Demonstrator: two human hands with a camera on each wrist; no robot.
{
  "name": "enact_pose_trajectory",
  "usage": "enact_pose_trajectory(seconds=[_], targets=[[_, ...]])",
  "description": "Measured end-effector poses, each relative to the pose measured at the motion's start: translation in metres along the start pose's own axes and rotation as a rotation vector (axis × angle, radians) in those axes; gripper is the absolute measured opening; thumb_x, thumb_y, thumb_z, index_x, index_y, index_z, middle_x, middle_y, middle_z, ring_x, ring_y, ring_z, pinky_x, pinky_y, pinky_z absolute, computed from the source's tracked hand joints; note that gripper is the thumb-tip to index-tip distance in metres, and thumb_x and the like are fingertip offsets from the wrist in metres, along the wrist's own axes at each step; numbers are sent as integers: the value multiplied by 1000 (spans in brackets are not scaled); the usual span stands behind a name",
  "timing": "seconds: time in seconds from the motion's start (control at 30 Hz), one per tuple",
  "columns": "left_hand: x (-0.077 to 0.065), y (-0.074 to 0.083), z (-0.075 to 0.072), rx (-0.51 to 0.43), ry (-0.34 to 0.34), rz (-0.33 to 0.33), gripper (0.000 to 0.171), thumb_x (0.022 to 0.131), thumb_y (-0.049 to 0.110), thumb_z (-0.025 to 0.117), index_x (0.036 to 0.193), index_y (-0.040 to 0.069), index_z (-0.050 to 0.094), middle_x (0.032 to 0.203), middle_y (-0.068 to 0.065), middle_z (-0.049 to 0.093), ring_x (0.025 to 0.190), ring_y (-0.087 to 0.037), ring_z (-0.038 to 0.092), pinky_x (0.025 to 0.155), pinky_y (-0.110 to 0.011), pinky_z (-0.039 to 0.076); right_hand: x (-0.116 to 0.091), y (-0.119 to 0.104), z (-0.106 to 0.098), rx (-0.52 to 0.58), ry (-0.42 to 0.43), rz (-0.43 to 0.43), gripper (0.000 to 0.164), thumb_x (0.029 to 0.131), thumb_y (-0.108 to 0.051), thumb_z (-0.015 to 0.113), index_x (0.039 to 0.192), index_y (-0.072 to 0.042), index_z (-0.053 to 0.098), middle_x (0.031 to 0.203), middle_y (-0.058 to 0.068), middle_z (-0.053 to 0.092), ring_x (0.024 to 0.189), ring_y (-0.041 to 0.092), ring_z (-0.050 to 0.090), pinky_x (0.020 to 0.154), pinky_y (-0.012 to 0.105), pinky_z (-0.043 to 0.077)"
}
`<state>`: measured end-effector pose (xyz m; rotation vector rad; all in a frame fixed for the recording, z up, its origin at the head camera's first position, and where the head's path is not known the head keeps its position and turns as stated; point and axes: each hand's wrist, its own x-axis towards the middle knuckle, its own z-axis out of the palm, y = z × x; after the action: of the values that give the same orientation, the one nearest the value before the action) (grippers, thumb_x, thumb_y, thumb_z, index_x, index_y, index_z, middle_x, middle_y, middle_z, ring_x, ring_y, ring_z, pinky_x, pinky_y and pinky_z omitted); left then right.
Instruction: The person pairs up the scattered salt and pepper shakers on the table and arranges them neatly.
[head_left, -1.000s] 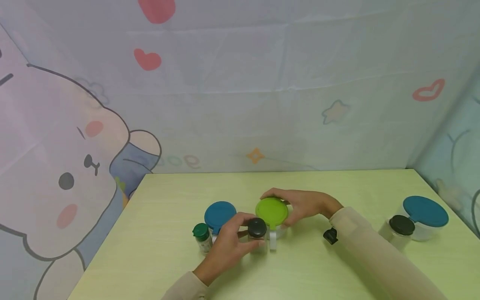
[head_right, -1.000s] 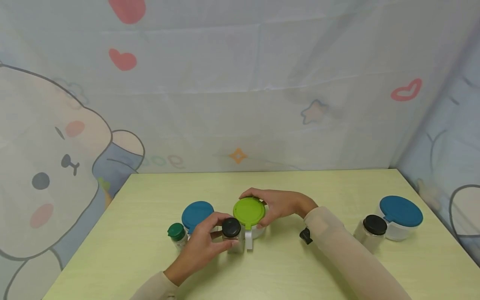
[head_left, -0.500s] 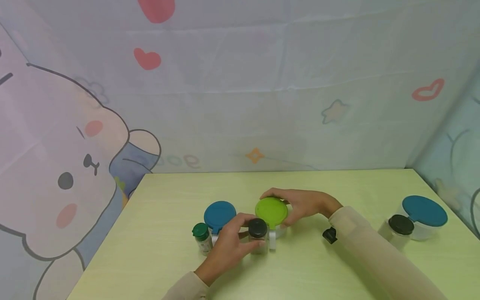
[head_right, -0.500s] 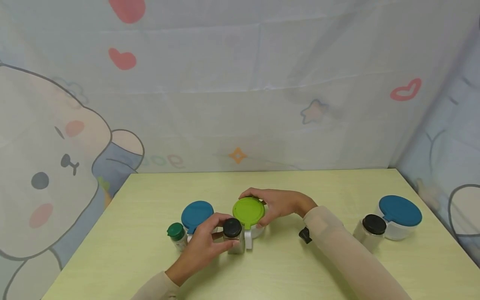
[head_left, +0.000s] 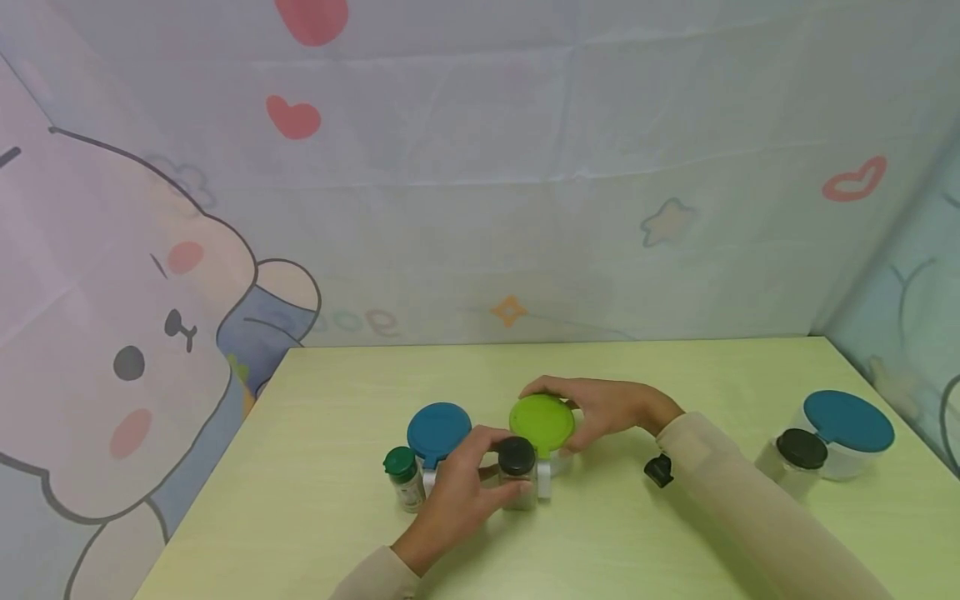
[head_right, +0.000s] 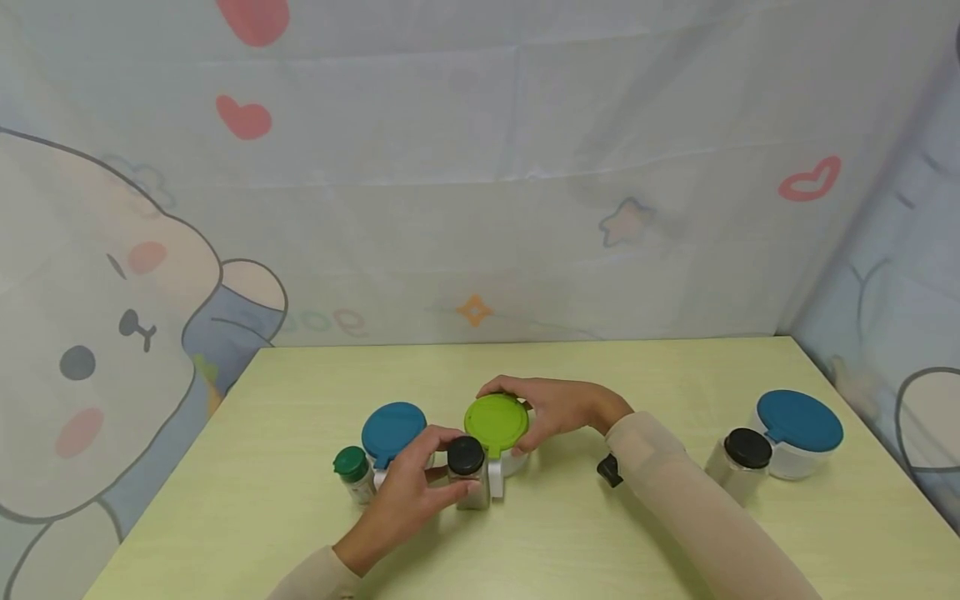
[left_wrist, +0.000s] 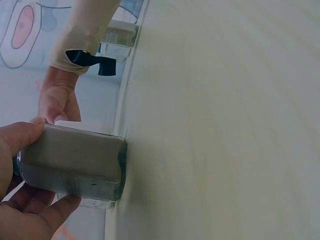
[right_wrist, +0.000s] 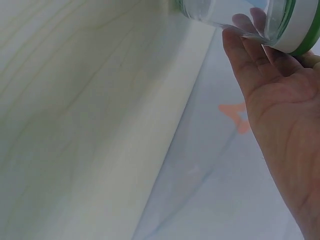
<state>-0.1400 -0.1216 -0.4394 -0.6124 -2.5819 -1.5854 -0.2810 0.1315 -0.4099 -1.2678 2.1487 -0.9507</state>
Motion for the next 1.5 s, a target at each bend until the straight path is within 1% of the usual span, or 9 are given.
enact_pose_trajectory(seconds=[0.2,0.57,1.07,1.33,1.5], targets=[[0,-2,1,-1,0,2,49,87,26,83,129,30,57,126,8,57,122,-17,57,96,-32,57,0,1,0,6,0,8,74,81,-25,82,142,-38,45,135,-16,54,122,14,52,106,42,45],[2,-3,1,-20,2,-3,50,86,24,83,128,32,58,125,9,57,122,-16,57,97,-31,57,1,2,-1,11,2,4,74,81,-24,83,143,-38,44,136,-16,54,122,13,53,106,43,45],[1,-3,2,-22,28,19,51,84,21,85,127,31,59,124,9,60,120,-17,60,95,-31,58,1,4,0,31,6,-3,73,81,-23,82,143,-37,45,137,-14,54,124,14,52,107,44,45],[2,-3,2,-39,27,21,52,84,19,85,127,32,59,123,10,59,120,-16,59,95,-30,57,1,5,0,38,9,-7,72,82,-21,82,142,-38,46,137,-14,54,124,14,51,108,45,43],[1,-3,2,-32,31,30,52,84,19,85,127,32,59,123,10,59,120,-16,60,95,-30,57,1,4,0,44,3,-8,73,82,-21,81,143,-37,45,137,-14,54,125,14,51,108,46,43]])
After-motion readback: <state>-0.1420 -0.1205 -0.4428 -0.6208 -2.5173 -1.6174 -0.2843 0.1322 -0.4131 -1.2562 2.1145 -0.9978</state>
